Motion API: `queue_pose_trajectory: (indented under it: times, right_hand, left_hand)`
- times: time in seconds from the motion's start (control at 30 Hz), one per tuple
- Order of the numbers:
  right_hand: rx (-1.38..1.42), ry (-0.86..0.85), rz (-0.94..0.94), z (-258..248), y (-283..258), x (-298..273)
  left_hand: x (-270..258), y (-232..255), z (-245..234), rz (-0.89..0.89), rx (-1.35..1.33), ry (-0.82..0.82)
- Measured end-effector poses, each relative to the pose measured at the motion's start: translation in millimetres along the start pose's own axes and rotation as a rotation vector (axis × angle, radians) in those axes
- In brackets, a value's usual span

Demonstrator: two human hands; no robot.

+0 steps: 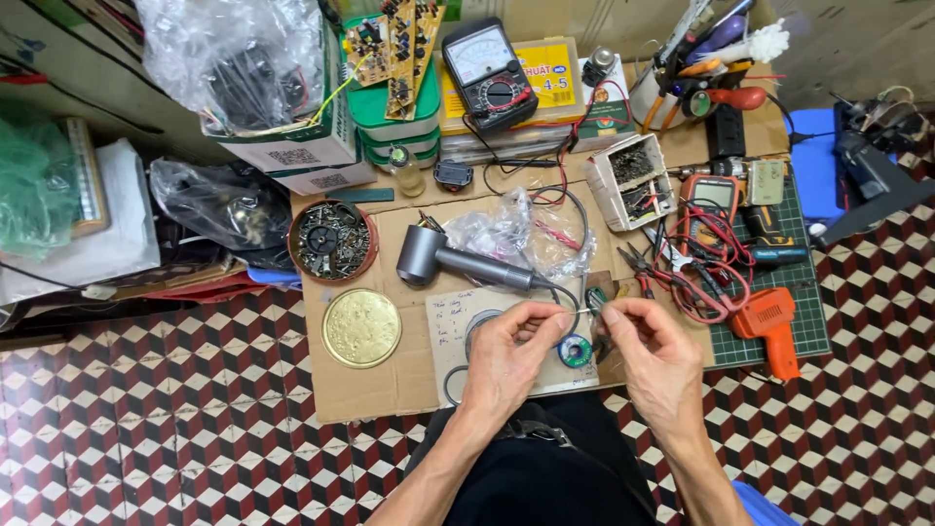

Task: Repairing a hair dryer by stripping wires and inspecting internal components.

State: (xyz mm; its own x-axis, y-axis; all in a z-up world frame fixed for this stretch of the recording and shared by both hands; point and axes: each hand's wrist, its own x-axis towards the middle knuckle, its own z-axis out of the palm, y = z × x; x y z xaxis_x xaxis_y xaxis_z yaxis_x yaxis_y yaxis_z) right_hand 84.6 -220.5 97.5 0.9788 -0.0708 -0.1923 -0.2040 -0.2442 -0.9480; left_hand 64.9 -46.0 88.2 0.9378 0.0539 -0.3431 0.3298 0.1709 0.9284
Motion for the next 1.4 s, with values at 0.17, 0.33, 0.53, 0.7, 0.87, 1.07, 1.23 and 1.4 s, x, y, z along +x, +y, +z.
queue_pose_trajectory:
  times: [0.17, 0.33, 0.53, 0.7, 0.87, 1.07, 1.23, 1.4]
  right_hand:
    - [-0.018, -0.078, 0.022, -1, -1, 5]
    - [0.019, -0.126, 0.083, -3, 6, 7]
    - [0.113, -0.133, 0.094, -5, 8, 5]
    - [0.248, -0.191, 0.156, -15, 23, 10]
    - [0.233, -0.270, 0.244, -17, 28, 7]
    - [-0.018, -0.209, 0.171, -1, 37, 1]
    - [-0.147, -0.235, 0.117, 2, 26, 18]
    - [-0.224, -0.245, 0.019, -1, 16, 37]
  left_hand:
    - [5, -4, 0, -0.017, -0.068, 0.045]
    - [7, -8, -1, -0.037, -0.046, 0.084]
    - [8, -12, -2, -0.041, -0.080, 0.078]
    - [4, -4, -4, 0.012, -0.073, 0.034]
    - [5, -13, -13, 0.020, 0.003, 0.007]
    - [9, -29, -17, 0.082, 0.066, -0.025]
    - [15, -28, -21, 0.001, 0.071, 0.016]
    - [26, -30, -24, -0.070, -0.039, 0.018]
